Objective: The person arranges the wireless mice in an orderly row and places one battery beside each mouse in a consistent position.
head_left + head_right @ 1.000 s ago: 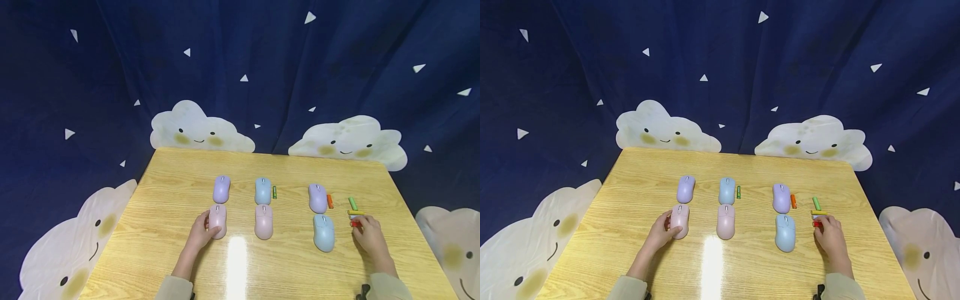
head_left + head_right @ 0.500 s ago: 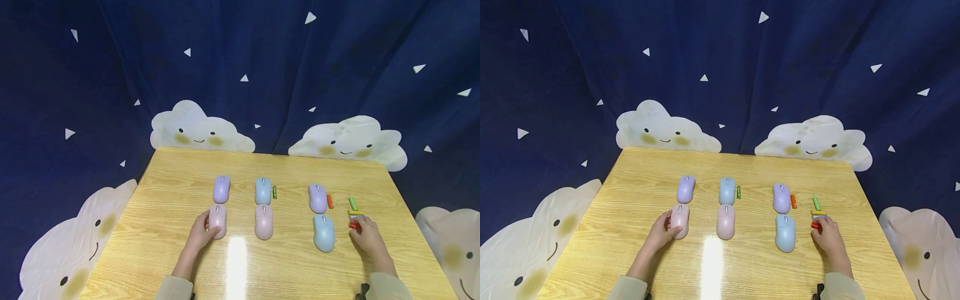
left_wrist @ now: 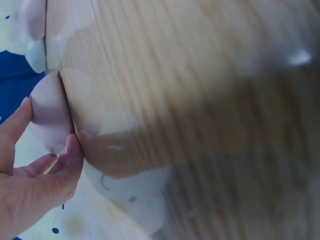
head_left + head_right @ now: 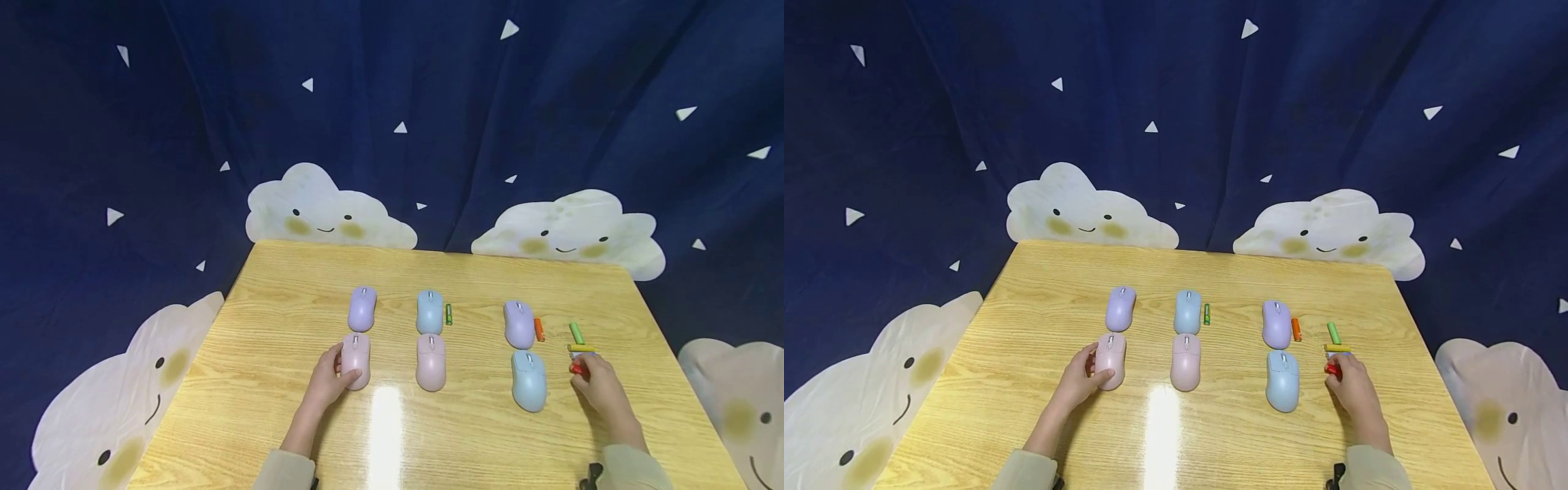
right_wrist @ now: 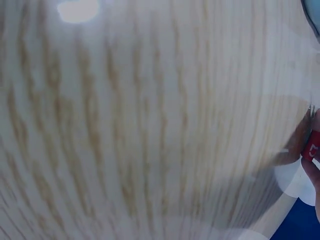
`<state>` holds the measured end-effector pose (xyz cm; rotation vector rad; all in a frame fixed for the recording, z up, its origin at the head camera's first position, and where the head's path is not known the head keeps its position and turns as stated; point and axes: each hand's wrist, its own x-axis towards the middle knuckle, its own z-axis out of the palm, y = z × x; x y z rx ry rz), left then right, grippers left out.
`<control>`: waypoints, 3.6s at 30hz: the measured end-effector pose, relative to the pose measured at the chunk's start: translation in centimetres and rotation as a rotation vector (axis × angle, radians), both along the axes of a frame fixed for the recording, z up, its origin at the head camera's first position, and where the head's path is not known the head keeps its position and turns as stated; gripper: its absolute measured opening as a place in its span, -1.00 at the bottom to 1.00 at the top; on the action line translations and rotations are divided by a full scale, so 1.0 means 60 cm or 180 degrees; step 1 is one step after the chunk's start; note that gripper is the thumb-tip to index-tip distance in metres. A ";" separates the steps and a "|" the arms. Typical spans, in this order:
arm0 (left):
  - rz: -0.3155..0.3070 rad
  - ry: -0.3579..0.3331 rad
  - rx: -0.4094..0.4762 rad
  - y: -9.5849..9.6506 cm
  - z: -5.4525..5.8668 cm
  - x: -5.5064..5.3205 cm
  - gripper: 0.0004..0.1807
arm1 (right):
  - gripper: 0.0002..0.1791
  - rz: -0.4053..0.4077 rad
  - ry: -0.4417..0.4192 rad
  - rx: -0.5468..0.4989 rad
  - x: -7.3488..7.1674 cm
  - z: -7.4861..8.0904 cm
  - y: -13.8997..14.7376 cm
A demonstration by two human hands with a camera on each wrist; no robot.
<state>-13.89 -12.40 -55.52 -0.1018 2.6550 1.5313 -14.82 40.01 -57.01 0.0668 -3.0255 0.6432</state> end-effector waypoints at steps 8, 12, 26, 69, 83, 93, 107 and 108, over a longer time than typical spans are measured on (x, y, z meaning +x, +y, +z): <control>-0.0012 -0.0009 0.0021 0.000 0.001 0.001 -0.27 | -0.73 -0.0186 0.0190 -0.0309 -0.007 0.028 -0.026; -0.0016 0.0002 0.0030 0.000 0.002 0.001 -0.28 | -0.73 -0.0317 0.0419 -0.0520 -0.023 0.054 -0.054; -0.0056 0.0003 0.0024 -0.001 0.002 0.000 -0.28 | -0.73 -0.0563 0.0598 -0.1457 -0.095 0.101 -0.196; -0.0043 -0.0015 -0.0039 -0.004 -0.002 -0.004 -0.27 | -0.74 -0.0712 -0.1097 -0.3029 -0.210 0.050 -0.571; -0.0052 -0.0024 -0.0055 -0.004 -0.002 -0.004 -0.28 | -0.82 -0.0927 -0.1298 -0.2963 -0.217 0.028 -0.609; -0.0063 0.0027 -0.0025 -0.005 -0.002 -0.005 -0.28 | -0.86 -0.0935 -0.1309 -0.2831 -0.205 0.032 -0.617; -0.0051 0.0001 0.0017 -0.005 0.000 -0.004 -0.28 | -0.94 -0.1010 -0.0750 -0.1859 -0.312 -0.198 -0.620; -0.0044 -0.0004 0.0025 -0.005 0.001 -0.004 -0.28 | -0.91 -0.0974 -0.0796 -0.1749 -0.302 -0.174 -0.619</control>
